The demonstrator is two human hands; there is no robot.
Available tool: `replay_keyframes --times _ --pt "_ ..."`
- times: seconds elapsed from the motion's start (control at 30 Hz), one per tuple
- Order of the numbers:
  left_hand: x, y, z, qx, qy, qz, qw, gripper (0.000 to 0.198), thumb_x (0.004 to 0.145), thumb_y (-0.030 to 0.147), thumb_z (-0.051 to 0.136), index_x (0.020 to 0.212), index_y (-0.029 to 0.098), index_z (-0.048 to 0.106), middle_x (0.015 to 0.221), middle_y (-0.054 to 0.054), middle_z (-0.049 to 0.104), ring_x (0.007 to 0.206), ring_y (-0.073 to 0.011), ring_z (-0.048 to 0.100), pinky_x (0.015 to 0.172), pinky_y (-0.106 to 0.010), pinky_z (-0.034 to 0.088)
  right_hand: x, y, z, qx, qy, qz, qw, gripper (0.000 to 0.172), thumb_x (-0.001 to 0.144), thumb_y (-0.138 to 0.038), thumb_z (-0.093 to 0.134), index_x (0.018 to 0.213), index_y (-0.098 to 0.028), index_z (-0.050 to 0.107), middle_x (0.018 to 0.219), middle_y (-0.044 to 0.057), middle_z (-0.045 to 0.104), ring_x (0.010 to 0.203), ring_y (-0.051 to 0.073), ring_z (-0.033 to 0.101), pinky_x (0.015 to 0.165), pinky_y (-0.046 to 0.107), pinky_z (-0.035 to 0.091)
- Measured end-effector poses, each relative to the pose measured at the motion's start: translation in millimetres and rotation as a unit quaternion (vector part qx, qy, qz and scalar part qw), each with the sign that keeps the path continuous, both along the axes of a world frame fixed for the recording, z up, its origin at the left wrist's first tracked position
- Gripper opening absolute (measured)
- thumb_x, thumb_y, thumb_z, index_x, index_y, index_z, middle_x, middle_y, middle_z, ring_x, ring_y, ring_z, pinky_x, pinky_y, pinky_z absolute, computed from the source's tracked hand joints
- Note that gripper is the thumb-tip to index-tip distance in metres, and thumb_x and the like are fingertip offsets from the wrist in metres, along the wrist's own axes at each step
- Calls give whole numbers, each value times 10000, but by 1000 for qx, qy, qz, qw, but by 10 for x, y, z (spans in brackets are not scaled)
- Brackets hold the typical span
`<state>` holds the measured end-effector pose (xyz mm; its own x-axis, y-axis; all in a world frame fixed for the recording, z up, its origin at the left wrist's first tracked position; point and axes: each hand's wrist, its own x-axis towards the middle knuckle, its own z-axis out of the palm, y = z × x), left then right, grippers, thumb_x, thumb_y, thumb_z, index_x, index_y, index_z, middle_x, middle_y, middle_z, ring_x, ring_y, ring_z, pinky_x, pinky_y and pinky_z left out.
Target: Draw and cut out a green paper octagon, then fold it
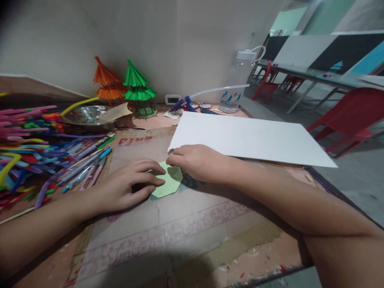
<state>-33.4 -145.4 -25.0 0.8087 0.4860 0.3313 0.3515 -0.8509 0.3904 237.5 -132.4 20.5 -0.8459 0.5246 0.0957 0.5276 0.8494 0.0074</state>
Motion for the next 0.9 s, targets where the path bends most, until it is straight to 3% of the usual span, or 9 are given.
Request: replay_keyframes --times 0.2,0.4,0.6,0.77,0.9 --pt "-4 -5 -11 -2 -3 -1 1000 254 968 190 554 1106 237 763 1233 -83 703 1206 -262 635 1069 -449 490 -44 -10 108 -46 -79 -53 994 303 910 -17 540 1120 -156 708 895 93 711 749 192 610 643 279 326" --pt "7 -12 15 -13 10 11 1000 243 952 197 558 1088 241 755 1237 -98 676 1202 -274 627 1049 -465 501 -89 10 105 -88 11 -88 992 255 1019 -158 493 1134 -156 720 1057 135 754 904 239 671 764 317 428" --pt "7 -10 12 -18 7 12 1000 245 962 203 546 1088 241 752 1256 -100 672 1238 -277 613 1069 -470 486 -47 2 132 -103 -34 -95 990 263 999 -148 503 1112 -170 740 985 115 757 852 224 675 742 306 431" --pt "2 -5 19 -27 13 10 1000 236 964 203 548 1083 238 749 1271 -100 658 1233 -277 609 1057 -472 485 -69 -110 69 -182 75 -26 980 261 1009 -171 504 1161 -167 716 1073 98 763 928 200 689 811 293 478" --pt "6 -10 28 -28 18 6 999 238 973 205 542 1095 241 743 1271 -97 656 1244 -271 601 1072 -469 474 -57 -160 173 -210 12 -15 978 275 996 -141 497 1131 -160 737 1050 95 767 916 214 695 811 312 482"
